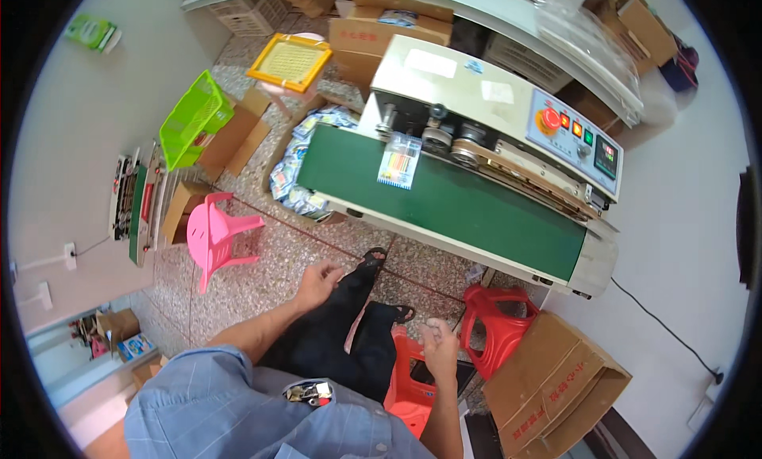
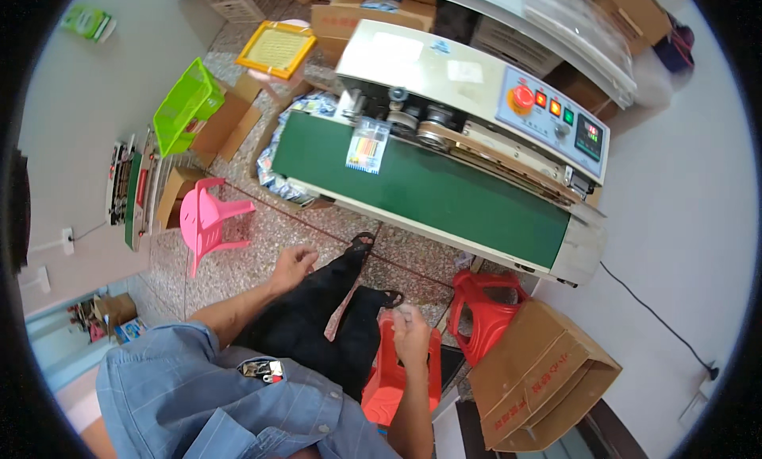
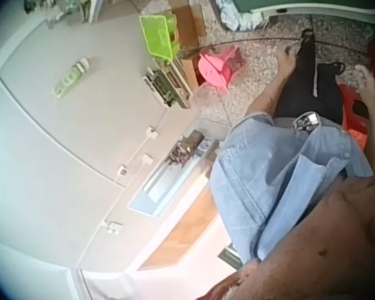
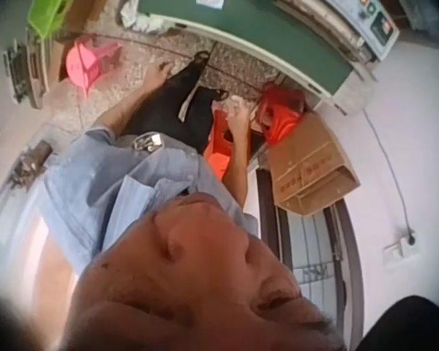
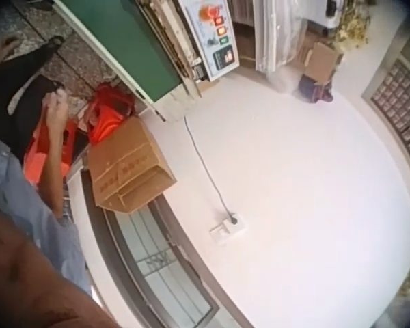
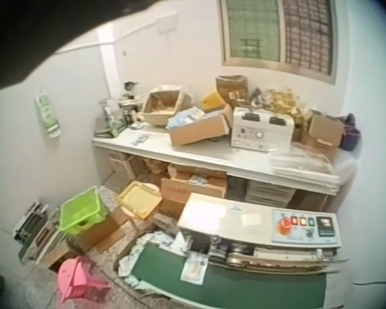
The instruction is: The recorder is packing small blue and white toy packets into a cardboard box and using a heat sealer machine to process them.
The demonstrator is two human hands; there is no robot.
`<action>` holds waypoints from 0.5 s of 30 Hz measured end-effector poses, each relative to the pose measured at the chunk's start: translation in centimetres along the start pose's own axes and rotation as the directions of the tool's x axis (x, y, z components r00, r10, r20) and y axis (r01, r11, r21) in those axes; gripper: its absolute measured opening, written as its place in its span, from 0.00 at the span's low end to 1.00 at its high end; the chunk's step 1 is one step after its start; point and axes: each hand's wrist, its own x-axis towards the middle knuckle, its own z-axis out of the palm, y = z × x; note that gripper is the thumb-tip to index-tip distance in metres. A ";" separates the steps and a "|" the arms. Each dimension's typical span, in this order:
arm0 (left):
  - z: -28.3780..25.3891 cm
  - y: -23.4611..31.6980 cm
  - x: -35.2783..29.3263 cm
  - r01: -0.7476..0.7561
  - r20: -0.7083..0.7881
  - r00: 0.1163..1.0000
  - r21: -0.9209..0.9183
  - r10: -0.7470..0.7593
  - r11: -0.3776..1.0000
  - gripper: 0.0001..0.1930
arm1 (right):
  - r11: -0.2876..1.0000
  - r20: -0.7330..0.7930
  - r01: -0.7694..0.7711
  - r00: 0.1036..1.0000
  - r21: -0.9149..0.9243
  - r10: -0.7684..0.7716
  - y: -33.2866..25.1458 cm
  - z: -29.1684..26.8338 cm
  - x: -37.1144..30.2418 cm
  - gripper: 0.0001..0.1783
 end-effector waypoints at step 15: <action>-4.3 20.9 -7.4 -0.591 0.579 0.766 0.464 0.280 0.659 0.17 | 0.952 -0.181 -0.304 0.938 -0.026 0.295 2.0 -3.8 -8.8 0.12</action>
